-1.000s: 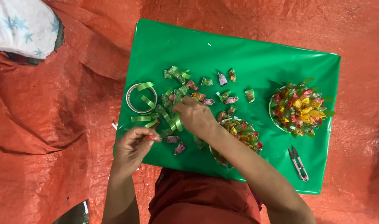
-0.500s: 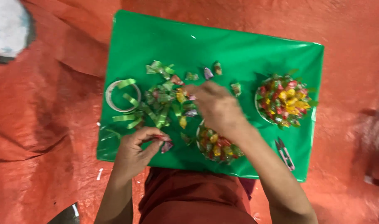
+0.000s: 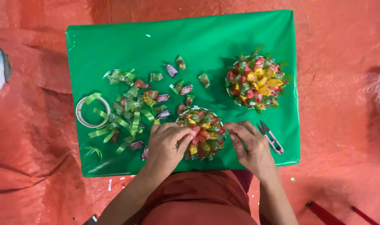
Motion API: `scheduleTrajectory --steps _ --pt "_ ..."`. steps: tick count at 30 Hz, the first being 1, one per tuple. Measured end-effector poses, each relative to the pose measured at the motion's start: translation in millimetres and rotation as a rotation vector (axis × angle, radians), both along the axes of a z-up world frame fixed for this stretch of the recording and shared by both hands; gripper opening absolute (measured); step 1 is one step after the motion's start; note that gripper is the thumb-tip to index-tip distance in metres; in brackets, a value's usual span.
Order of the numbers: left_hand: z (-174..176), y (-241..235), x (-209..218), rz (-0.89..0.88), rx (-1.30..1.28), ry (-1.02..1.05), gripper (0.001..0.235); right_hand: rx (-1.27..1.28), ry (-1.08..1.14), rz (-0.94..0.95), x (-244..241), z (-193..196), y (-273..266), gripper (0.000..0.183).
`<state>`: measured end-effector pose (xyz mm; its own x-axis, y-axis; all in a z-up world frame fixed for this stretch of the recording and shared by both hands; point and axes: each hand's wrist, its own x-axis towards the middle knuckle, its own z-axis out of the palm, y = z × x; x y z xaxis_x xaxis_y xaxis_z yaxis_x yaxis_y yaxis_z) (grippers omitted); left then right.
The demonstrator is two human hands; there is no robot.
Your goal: Arranging individually wrapped candies onto a circular base to create a decorative display
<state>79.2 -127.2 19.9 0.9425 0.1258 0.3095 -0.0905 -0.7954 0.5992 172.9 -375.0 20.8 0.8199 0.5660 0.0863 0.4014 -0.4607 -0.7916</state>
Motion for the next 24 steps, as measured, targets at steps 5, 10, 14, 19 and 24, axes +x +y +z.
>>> scheduleTrajectory --steps 5,10,14,19,24 --pt "2 -6 5 -0.030 0.114 0.035 0.007 0.077 -0.040 -0.041 -4 9 -7 0.026" --pt "13 -13 12 -0.040 0.167 0.036 0.006 0.106 -0.086 -0.033 -5 5 -8 0.026" --pt "11 -14 15 -0.064 0.190 0.043 0.007 0.114 -0.104 -0.038 -8 1 -7 0.026" --pt "3 -17 15 -0.070 0.188 0.067 0.011 0.102 -0.112 -0.053 -9 1 -8 0.026" --pt "-16 -12 11 -0.120 0.221 0.074 0.009 0.111 -0.139 -0.063 -9 5 -4 0.026"
